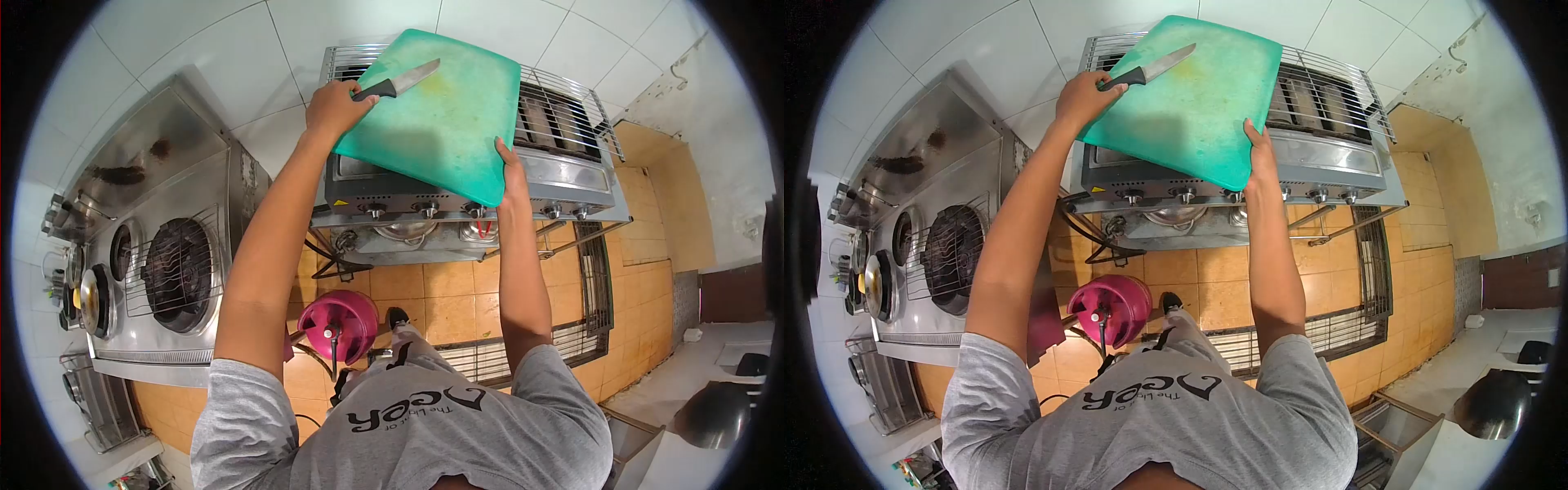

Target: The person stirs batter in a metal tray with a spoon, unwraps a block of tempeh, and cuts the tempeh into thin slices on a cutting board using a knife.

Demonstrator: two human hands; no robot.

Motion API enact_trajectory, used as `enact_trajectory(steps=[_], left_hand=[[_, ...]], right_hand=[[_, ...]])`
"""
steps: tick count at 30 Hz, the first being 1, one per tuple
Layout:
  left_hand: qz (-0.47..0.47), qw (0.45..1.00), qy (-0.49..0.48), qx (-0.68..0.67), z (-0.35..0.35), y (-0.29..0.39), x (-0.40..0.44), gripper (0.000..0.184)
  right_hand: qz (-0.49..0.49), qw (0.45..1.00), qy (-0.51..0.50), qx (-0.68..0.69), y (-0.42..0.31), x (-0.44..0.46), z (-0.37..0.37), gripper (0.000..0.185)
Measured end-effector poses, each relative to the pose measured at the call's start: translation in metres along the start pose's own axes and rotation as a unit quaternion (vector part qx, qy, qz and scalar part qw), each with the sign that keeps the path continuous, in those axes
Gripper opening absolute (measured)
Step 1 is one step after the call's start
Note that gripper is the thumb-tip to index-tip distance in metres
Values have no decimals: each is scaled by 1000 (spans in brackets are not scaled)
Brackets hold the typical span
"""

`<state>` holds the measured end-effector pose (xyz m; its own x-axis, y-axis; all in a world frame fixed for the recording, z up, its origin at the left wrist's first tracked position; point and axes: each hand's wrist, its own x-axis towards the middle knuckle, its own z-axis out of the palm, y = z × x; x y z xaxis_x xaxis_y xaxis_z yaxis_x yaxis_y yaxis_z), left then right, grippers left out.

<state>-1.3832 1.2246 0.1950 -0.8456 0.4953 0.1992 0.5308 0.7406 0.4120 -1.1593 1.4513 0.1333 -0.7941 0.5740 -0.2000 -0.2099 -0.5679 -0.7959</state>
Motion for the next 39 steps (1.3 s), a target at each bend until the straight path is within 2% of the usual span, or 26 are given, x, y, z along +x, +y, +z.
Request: enact_trajectory(steps=[3,6,8,15,18,21,24,27,30,36,39], left_hand=[[1,999,21,33,6,3,-5,56],[14,996,42,83,10,2,-9,53],[19,993,49,104,13,0,-15,51],[-2,992,-10,123,14,-7,-26,47],[-7,991,-1,136,13,-5,-29,48],[-15,993,13,117,17,-5,-35,47],[-19,994,18,106,19,-7,-36,46],[-10,992,27,119,18,-7,-37,45],[2,989,43,143,19,-6,-39,44],[1,985,82,152,22,-7,-39,43],[-1,985,123,123,23,-6,-42,43]], right_hand=[[-8,1000,-18,14,13,19,-12,47],[-22,999,20,-14,21,26,-14,47],[-21,998,36,-45,22,16,-12,40],[-29,997,16,-69,26,15,-16,32],[-23,996,2,-84,21,10,-15,41],[8,998,-30,-62,19,15,-24,43],[-14,994,-27,-106,21,10,-30,52],[-40,991,33,-120,14,-18,-15,65],[-77,983,49,-161,14,-27,-22,74],[-189,921,68,-334,2,-36,-25,72],[-327,813,89,-474,-1,-43,-19,70]])
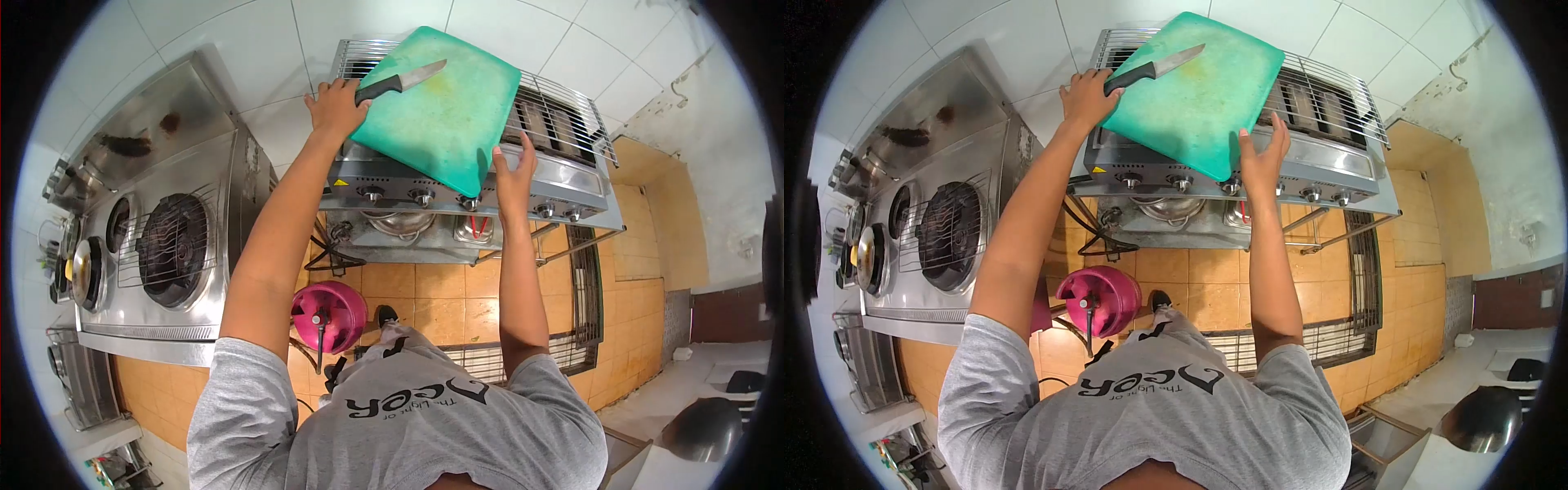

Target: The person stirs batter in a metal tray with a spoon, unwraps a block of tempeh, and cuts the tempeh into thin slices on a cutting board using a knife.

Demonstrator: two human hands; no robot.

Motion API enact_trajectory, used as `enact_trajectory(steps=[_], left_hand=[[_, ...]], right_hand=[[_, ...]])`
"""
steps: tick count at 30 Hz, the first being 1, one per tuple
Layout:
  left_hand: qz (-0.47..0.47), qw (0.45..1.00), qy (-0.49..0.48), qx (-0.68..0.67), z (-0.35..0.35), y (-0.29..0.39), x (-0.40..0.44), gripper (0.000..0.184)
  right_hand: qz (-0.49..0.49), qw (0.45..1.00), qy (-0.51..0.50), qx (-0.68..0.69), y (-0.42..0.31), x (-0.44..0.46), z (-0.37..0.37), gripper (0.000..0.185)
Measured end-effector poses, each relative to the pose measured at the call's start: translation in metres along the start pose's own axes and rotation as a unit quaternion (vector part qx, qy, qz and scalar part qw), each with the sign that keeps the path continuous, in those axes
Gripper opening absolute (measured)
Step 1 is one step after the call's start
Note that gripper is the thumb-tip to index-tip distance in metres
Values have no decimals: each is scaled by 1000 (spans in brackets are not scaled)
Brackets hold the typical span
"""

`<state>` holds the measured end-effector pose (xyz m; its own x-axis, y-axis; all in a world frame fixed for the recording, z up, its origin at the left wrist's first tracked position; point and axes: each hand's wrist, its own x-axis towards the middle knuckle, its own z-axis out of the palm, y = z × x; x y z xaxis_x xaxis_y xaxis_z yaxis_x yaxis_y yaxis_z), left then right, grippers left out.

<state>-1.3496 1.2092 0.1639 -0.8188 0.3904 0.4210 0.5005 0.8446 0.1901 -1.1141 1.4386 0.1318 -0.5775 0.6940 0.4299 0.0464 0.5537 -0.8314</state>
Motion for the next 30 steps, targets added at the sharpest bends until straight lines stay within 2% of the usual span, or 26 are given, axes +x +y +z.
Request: enact_trajectory(steps=[2,6,8,11,13,15,17,19,21,22,23,25,27,28,29,30], left_hand=[[-7,1000,-1,-23,-10,3,-9,43],[33,982,136,-129,-14,-6,-32,30],[66,963,196,-171,-25,-10,-53,24],[76,901,266,-333,-25,-10,-90,21],[-48,867,117,-482,-33,-4,-130,26],[-56,808,72,-582,-61,18,-179,41],[-109,743,32,-659,-80,52,-240,58],[-104,725,-4,-681,-99,20,-297,63],[-113,723,4,-682,-117,-36,-346,68],[-123,729,29,-672,-130,-77,-368,69],[-132,737,58,-660,-146,-116,-393,70],[-319,539,113,-771,-234,-172,-445,70],[-299,617,174,-707,-260,-236,-514,66],[-294,649,194,-674,-276,-253,-554,65],[-297,680,212,-636,-294,-271,-594,64],[-268,762,222,-546,-310,-287,-630,66]], right_hand=[[-79,996,26,-16,-28,-8,2,57],[-198,980,18,21,-64,-19,22,24],[-195,979,5,51,-75,-31,34,14],[-177,975,-46,123,-91,-53,53,12],[-131,967,-109,190,-88,-81,71,12],[-27,945,-184,269,-113,-122,91,35],[78,906,-265,320,-179,-173,92,54],[120,854,-337,378,-204,-227,110,64],[107,793,-396,452,-190,-298,145,64],[100,756,-423,489,-213,-333,154,63],[110,749,-462,462,-235,-383,154,66],[96,715,-537,436,-294,-478,161,72],[39,660,-610,437,-328,-561,187,79],[175,674,-600,394,-337,-597,202,75],[162,657,-631,379,-358,-635,216,74],[148,636,-664,364,-378,-674,228,73]])
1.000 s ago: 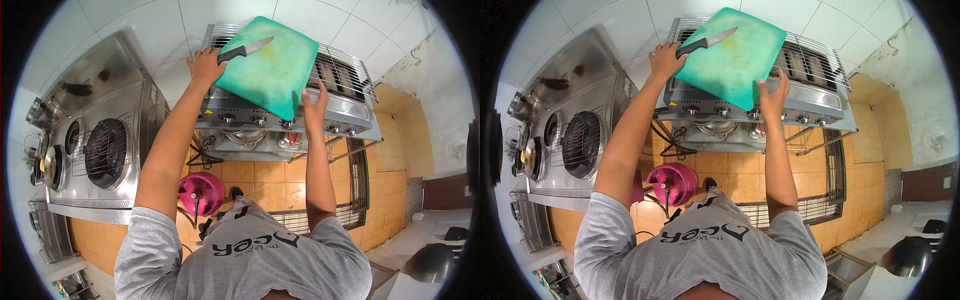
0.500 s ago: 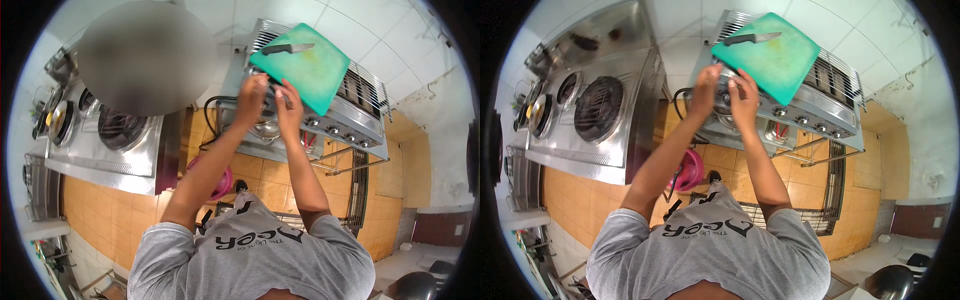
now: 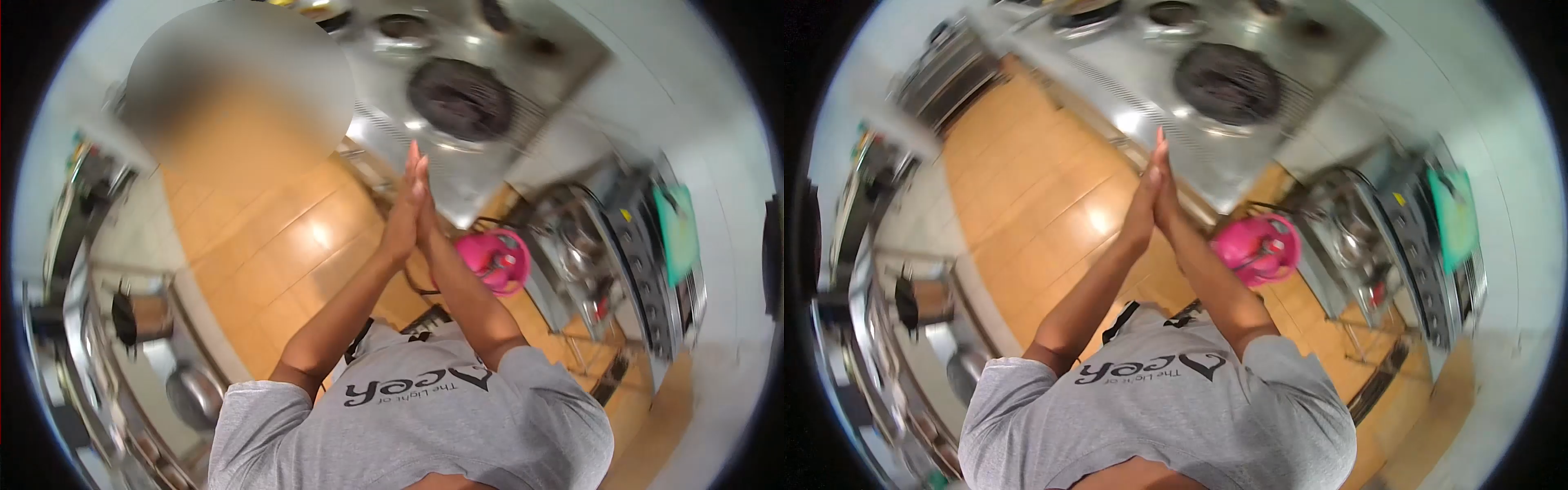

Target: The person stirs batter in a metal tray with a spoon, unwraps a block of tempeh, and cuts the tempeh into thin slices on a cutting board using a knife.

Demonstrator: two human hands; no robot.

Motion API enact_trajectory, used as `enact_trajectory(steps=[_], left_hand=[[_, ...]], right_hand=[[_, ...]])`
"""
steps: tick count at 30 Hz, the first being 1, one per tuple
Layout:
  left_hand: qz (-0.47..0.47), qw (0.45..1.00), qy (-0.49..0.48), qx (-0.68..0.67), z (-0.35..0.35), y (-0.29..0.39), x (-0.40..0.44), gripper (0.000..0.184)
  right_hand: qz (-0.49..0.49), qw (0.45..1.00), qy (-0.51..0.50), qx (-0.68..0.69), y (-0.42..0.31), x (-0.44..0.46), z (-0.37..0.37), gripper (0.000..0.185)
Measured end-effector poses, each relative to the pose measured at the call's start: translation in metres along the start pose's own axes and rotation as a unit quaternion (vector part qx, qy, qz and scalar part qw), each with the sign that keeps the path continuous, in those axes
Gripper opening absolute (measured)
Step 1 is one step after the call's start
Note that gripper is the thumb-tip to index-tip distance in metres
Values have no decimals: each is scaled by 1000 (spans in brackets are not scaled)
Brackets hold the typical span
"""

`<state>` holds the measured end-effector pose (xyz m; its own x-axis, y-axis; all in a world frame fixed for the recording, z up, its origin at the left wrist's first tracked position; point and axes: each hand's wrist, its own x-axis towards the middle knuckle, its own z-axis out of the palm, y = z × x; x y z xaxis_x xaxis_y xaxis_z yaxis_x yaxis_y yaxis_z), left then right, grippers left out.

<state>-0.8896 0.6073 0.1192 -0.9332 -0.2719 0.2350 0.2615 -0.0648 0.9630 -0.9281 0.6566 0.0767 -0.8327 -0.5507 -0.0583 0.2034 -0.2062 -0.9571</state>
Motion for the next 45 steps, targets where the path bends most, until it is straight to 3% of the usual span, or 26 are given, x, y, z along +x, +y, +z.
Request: enact_trajectory(steps=[3,4,7,8,10,11,12,15,17,19,22,25,26,29,31,33,35,38,41,45], left_hand=[[-83,982,157,-57,-123,21,-58,71],[-121,956,251,-87,-166,18,-74,67],[-189,904,380,-57,-269,61,-126,56],[-137,891,433,-10,-291,72,-143,45],[-79,879,470,-7,-346,82,-182,41],[-58,873,484,1,-362,86,-202,39],[-8,834,550,-38,-376,90,-216,31],[-125,782,611,-19,-434,99,-285,31],[-88,712,696,12,-479,89,-315,36],[-66,671,739,10,-519,70,-358,36],[-143,617,773,-33,-573,65,-417,34],[-44,542,838,-45,-598,79,-449,32],[-47,518,853,-39,-609,86,-462,33],[-24,421,906,-29,-625,99,-510,34],[11,336,942,-16,-642,105,-533,33],[30,266,964,1,-664,117,-555,30],[59,265,961,46,-696,133,-581,27],[83,277,948,135,-759,166,-637,24],[102,271,937,195,-836,200,-713,24],[74,280,937,195,-912,263,-759,23]], right_hand=[[30,992,-117,-42,41,37,136,70],[36,985,-156,-58,52,44,182,69],[90,959,-254,-85,102,34,285,65],[128,942,-298,-85,126,34,306,68],[175,911,-360,-103,152,29,361,70],[198,908,-356,-101,154,20,386,59],[202,892,-399,-68,158,12,412,48],[178,810,-553,-79,190,-6,493,29],[177,763,-615,-88,213,-16,549,17],[114,748,-649,-79,249,-21,598,19],[111,698,-697,-123,277,-1,677,29],[204,620,-733,-193,308,18,758,29],[166,620,-739,-207,323,17,787,36],[-53,568,-796,-200,329,12,900,33],[-162,578,-795,-87,346,1,986,31],[-233,571,-785,-57,350,-14,1073,29],[-361,578,-727,-83,349,-33,1147,26],[-557,531,-631,-97,377,-48,1233,33],[-532,443,-647,-320,387,-61,1269,46],[-401,383,-752,-356,385,-64,1290,43]])
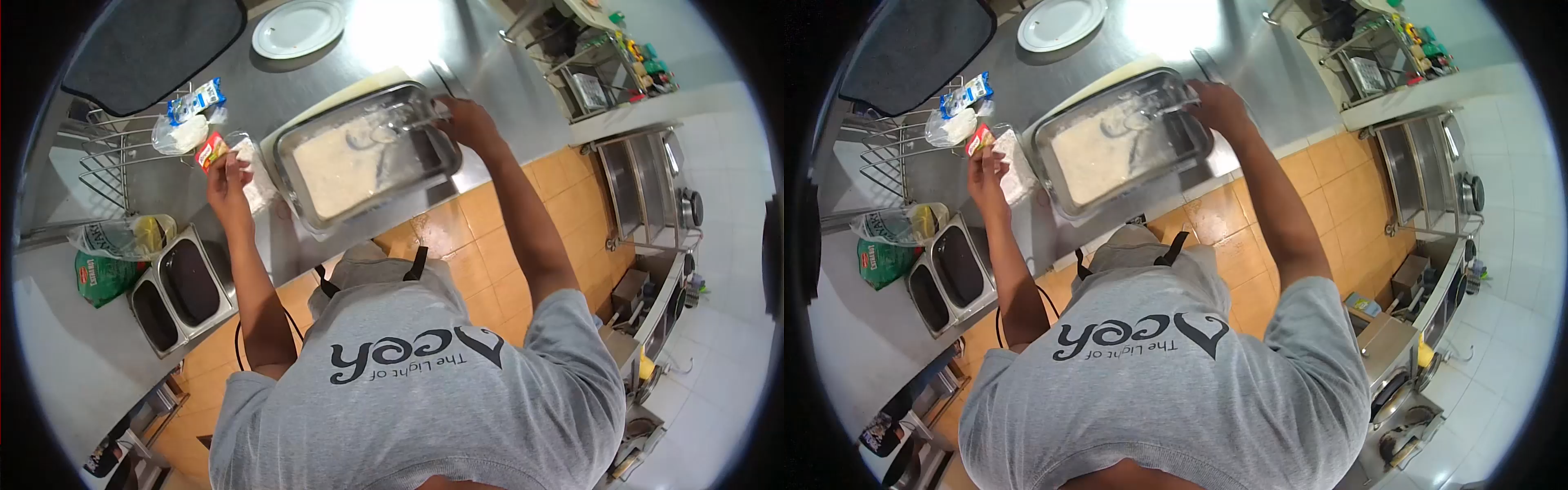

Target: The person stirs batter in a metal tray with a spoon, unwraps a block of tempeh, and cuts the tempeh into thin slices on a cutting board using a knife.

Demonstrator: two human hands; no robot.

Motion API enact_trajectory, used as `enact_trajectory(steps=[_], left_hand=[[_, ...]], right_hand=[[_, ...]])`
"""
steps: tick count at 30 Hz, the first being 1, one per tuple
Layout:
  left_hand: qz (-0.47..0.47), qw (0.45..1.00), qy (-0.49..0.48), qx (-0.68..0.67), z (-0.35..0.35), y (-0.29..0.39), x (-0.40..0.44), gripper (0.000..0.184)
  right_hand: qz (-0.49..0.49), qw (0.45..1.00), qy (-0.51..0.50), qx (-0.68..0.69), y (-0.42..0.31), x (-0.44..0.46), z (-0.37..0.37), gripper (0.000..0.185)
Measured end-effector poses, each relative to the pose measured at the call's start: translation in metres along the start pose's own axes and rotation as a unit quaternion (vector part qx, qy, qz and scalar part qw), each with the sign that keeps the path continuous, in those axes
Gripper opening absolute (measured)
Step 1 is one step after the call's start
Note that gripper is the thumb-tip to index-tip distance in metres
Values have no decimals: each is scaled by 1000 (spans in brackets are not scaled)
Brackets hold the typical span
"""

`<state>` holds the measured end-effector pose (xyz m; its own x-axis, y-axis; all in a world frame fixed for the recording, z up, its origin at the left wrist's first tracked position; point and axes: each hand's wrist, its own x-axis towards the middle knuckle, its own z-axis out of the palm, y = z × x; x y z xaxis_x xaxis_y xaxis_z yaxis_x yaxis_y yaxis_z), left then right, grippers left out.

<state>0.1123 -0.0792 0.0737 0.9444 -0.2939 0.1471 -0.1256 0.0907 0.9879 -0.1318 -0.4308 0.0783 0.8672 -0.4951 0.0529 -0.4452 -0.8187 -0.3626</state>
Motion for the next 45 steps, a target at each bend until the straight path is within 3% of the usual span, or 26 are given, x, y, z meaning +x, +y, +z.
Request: enact_trajectory(steps=[2,4,7,8,10,17,23,26,32,33,36,40,44,45], left_hand=[[-8,1000,-9,10,4,-4,19,23],[-12,1000,-8,22,4,-16,24,23],[-44,999,4,24,2,-39,9,23],[-57,998,6,26,3,-43,4,24],[-64,997,23,41,4,-43,-7,22],[-50,995,64,57,9,-31,-26,20],[-53,988,116,91,12,-26,-53,21],[-59,986,118,99,17,-26,-62,22],[-56,987,130,75,39,-33,-75,22],[-56,987,128,80,39,-33,-74,22],[-74,985,118,99,35,-31,-72,23],[-124,988,39,87,20,-35,-67,26],[-170,979,-61,91,4,-46,-63,31],[-165,978,-88,90,1,-51,-62,31]], right_hand=[[-70,997,13,-20,0,-5,-8,32],[-58,997,-1,50,-15,-16,-19,20],[39,990,-54,121,-48,-32,-24,16],[38,988,-28,147,-63,-34,-18,15],[13,987,-53,150,-86,-32,-4,15],[-74,990,12,119,-96,11,33,8],[-141,968,-87,191,-90,3,15,6],[-148,973,-89,151,-90,-3,33,6],[-141,964,-20,226,-102,28,50,10],[-129,960,-89,233,-104,25,47,10],[-170,962,-121,174,-105,8,46,10],[-96,985,-53,133,-87,17,35,9],[-99,980,14,174,-103,28,51,10],[-79,981,-42,173,-107,24,58,11]])
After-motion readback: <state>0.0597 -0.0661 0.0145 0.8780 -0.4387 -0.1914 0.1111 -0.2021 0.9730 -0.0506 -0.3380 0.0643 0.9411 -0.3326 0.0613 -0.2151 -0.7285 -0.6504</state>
